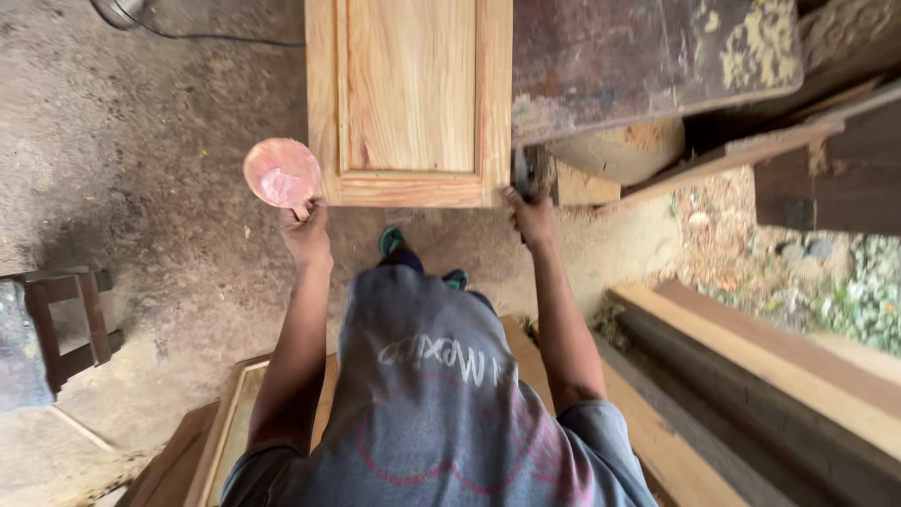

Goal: The person applies wood filler to the grooves of a wooden door panel using a putty knife and a wooden applicator. They repeatedly scoop filler and spread it along the panel's edges and corners.

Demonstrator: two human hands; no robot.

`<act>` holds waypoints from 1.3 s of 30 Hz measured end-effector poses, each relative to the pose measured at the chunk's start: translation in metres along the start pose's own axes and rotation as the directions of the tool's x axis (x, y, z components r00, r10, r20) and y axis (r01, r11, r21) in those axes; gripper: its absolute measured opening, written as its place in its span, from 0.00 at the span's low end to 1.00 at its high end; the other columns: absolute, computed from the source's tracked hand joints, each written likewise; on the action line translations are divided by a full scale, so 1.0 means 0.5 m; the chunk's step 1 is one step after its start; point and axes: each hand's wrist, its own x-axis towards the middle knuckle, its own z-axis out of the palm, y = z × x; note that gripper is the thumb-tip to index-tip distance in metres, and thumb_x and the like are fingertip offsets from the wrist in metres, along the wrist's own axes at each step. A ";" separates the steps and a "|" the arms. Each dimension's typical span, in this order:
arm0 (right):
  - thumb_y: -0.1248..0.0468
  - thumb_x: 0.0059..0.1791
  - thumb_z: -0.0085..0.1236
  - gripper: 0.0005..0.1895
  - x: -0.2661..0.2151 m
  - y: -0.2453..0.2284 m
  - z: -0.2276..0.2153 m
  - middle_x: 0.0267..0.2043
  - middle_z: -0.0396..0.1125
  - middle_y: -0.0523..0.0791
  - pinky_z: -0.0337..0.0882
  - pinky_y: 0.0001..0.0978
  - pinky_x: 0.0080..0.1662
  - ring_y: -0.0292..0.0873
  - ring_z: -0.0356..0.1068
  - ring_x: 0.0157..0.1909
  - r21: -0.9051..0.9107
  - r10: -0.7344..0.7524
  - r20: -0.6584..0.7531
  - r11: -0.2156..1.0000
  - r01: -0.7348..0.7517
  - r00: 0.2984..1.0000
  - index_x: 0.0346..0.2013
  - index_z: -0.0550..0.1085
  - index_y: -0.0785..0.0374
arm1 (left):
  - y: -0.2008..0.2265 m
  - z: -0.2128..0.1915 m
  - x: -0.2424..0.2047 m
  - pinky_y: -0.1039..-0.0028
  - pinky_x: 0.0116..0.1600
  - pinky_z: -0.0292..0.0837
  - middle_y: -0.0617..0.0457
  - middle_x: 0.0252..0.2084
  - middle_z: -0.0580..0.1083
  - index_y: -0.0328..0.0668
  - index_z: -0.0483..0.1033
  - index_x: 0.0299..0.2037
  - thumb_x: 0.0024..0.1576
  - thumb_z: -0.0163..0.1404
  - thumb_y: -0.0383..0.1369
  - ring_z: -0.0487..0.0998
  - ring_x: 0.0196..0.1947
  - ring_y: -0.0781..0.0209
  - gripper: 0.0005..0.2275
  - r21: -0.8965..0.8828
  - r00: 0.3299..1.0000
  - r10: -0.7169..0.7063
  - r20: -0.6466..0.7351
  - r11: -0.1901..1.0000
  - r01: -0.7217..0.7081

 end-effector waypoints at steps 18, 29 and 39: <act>0.53 0.45 0.69 0.23 -0.217 -0.039 0.053 0.21 0.62 0.39 0.56 0.30 0.21 0.33 0.54 0.19 0.013 0.061 0.142 0.998 -0.063 0.988 0.39 0.74 0.70 | 0.175 -0.017 0.084 0.80 0.48 0.70 0.59 0.43 0.71 0.39 0.71 0.45 0.61 0.55 0.15 0.71 0.42 0.72 0.11 0.083 0.997 -0.066 0.050 0.995 0.062; 0.56 0.51 0.60 0.25 -0.235 -0.091 0.063 0.49 0.77 0.50 0.58 0.20 0.20 0.27 0.57 0.17 0.069 -0.048 0.177 0.997 0.036 0.983 0.60 0.72 0.65 | 0.037 -0.037 0.433 0.72 0.44 0.78 0.59 0.41 0.69 0.41 0.67 0.44 0.63 0.57 0.16 0.73 0.40 0.70 0.12 -0.031 0.966 -0.189 0.176 0.980 0.197; 0.61 0.62 0.48 0.12 -0.108 -0.248 0.003 0.46 0.75 0.49 0.68 0.24 0.29 0.34 0.70 0.28 -0.027 -0.408 0.143 0.909 0.416 0.902 0.56 0.65 0.67 | 0.208 -0.009 0.222 0.79 0.26 0.59 0.60 0.27 0.66 0.42 0.64 0.44 0.67 0.55 0.24 0.65 0.21 0.72 0.10 -0.046 0.985 -0.165 -0.043 0.986 0.163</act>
